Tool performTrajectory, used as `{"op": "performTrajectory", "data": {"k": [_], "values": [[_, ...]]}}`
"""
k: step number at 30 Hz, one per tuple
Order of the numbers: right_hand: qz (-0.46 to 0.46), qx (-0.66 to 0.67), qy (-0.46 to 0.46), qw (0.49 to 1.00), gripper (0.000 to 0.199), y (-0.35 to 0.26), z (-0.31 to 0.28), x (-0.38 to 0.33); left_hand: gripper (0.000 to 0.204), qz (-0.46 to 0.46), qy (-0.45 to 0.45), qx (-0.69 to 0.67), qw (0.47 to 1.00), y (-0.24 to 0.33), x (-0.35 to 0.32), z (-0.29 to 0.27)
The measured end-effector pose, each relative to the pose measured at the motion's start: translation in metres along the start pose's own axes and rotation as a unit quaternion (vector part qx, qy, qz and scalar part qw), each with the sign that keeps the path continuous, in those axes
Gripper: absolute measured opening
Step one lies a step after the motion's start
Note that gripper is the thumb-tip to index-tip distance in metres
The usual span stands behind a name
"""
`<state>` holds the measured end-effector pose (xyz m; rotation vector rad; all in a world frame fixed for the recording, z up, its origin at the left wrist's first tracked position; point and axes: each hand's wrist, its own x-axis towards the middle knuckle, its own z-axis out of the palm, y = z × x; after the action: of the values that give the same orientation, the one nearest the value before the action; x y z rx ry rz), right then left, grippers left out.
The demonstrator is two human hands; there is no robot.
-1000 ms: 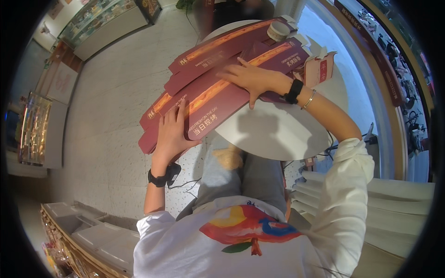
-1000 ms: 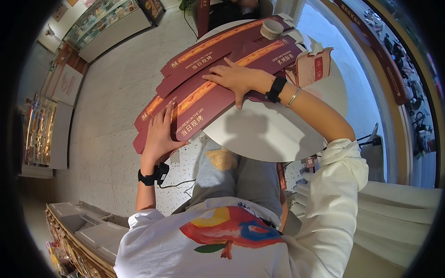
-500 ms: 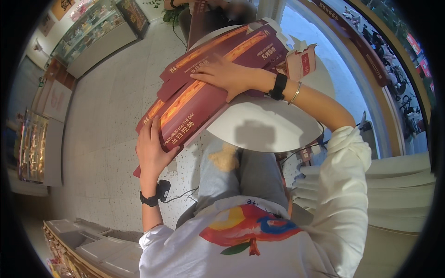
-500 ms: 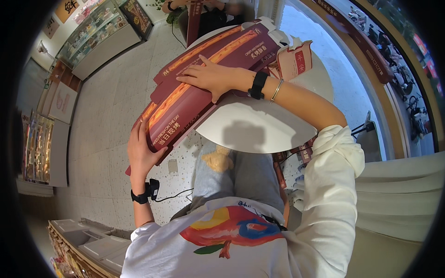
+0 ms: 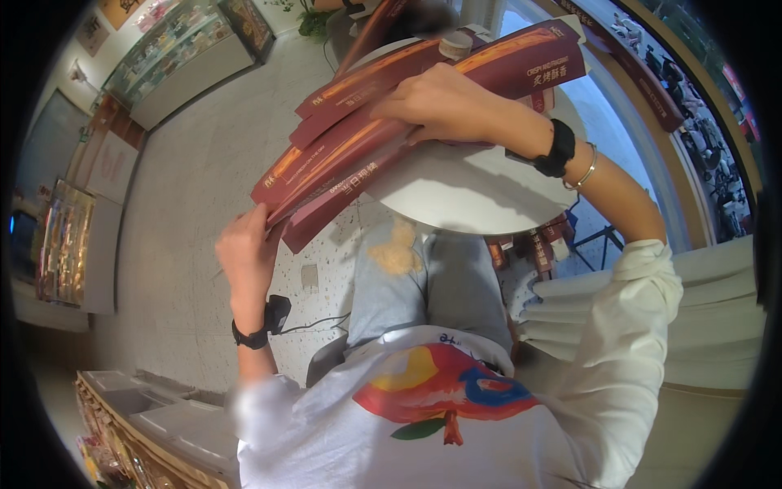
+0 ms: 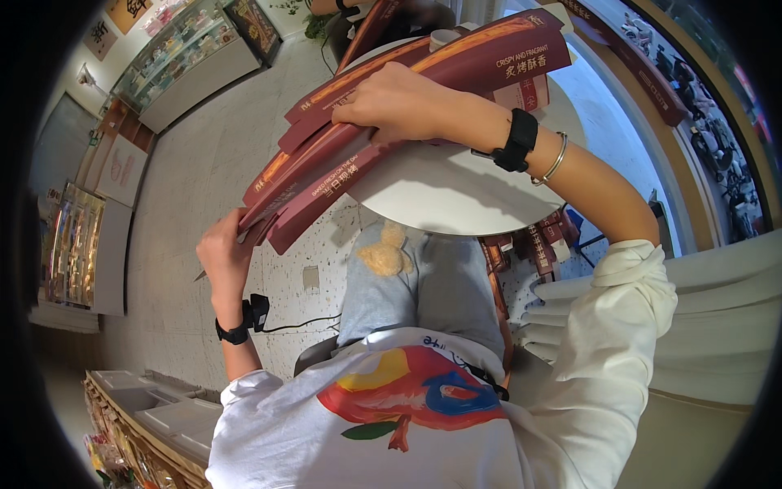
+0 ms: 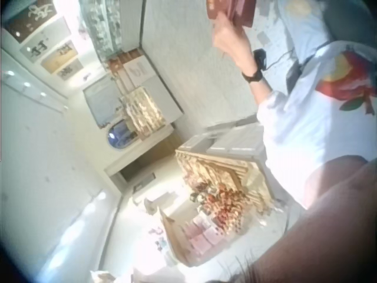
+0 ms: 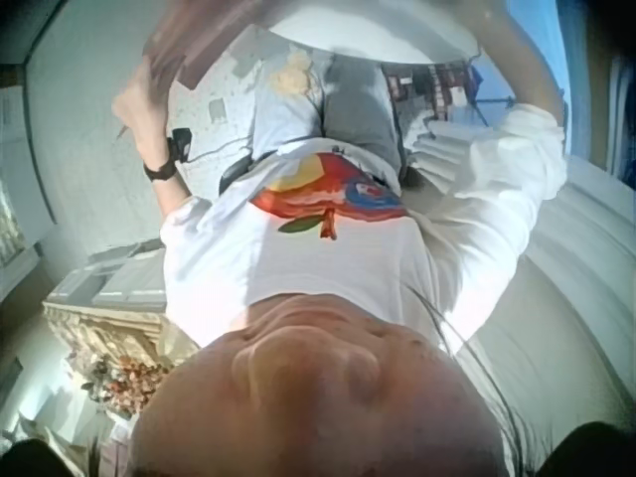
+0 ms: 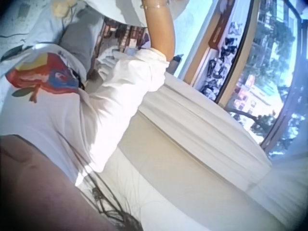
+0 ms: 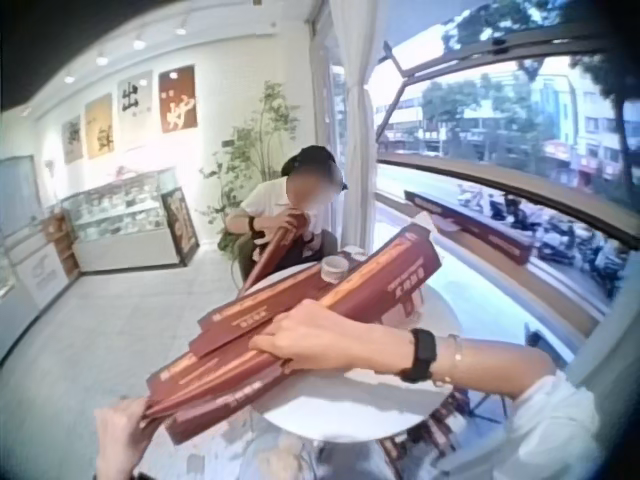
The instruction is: The person assembles long, flat cardboard boxes by folding flaps and tucking edges into slots. They handle each box one at a time, folding the sides and ends to form a rectangular container, then stacking the finished boxes on the table.
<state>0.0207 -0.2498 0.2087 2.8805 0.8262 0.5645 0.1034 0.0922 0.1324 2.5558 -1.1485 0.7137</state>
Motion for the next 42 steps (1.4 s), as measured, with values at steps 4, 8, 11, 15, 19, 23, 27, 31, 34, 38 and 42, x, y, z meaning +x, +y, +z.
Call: {"op": "performTrajectory", "data": {"k": [4, 8, 11, 15, 19, 23, 27, 31, 34, 38, 42], "values": [[0.058, -0.026, 0.064, 0.996, 0.033, -0.022, -0.013, -0.031, 0.056, 0.045, 0.213, 0.209, 0.953, 0.041, 0.017, -0.032], [0.2, 0.138, 0.019, 0.97, 0.047, -0.075, -0.036, -0.052, 0.039, 0.169, 0.588, -0.177, 0.77, 0.039, -0.034, 0.017], [0.239, 0.341, 0.03, 0.909, 0.063, -0.067, -0.003, -0.073, 0.038, -0.086, 0.333, -0.565, 0.75, 0.123, -0.059, 0.084], [0.264, 0.482, -0.148, 0.822, 0.061, -0.026, 0.042, -0.1, 0.059, -0.256, -0.053, -0.894, 0.363, 0.186, -0.04, 0.144], [0.26, 0.48, -0.273, 0.792, 0.072, 0.002, 0.065, -0.11, 0.05, -0.357, -0.103, -0.843, 0.389, 0.21, -0.009, 0.14], [0.279, 0.189, -0.157, 0.928, 0.075, -0.017, 0.067, -0.112, 0.043, -0.411, -0.041, -0.839, 0.353, 0.21, -0.015, 0.152], [0.315, -0.039, -0.135, 0.939, 0.058, -0.085, 0.071, -0.138, 0.037, -0.495, -0.013, -0.814, 0.303, 0.224, -0.033, 0.177], [0.37, 0.009, -0.071, 0.926, 0.054, -0.086, 0.108, -0.149, 0.033, -0.518, -0.05, -0.807, 0.279, 0.222, -0.035, 0.177], [0.385, 0.021, -0.022, 0.922, 0.051, -0.09, 0.122, -0.151, 0.027, -0.498, -0.119, -0.806, 0.297, 0.196, -0.047, 0.18], [0.405, 0.047, -0.007, 0.913, 0.052, -0.091, 0.124, -0.152, 0.03, -0.399, -0.305, -0.766, 0.402, 0.153, -0.046, 0.136], [0.396, 0.074, 0.012, 0.915, 0.052, -0.092, 0.139, -0.163, 0.027, -0.219, -0.412, -0.678, 0.568, 0.137, -0.051, 0.125]]}}
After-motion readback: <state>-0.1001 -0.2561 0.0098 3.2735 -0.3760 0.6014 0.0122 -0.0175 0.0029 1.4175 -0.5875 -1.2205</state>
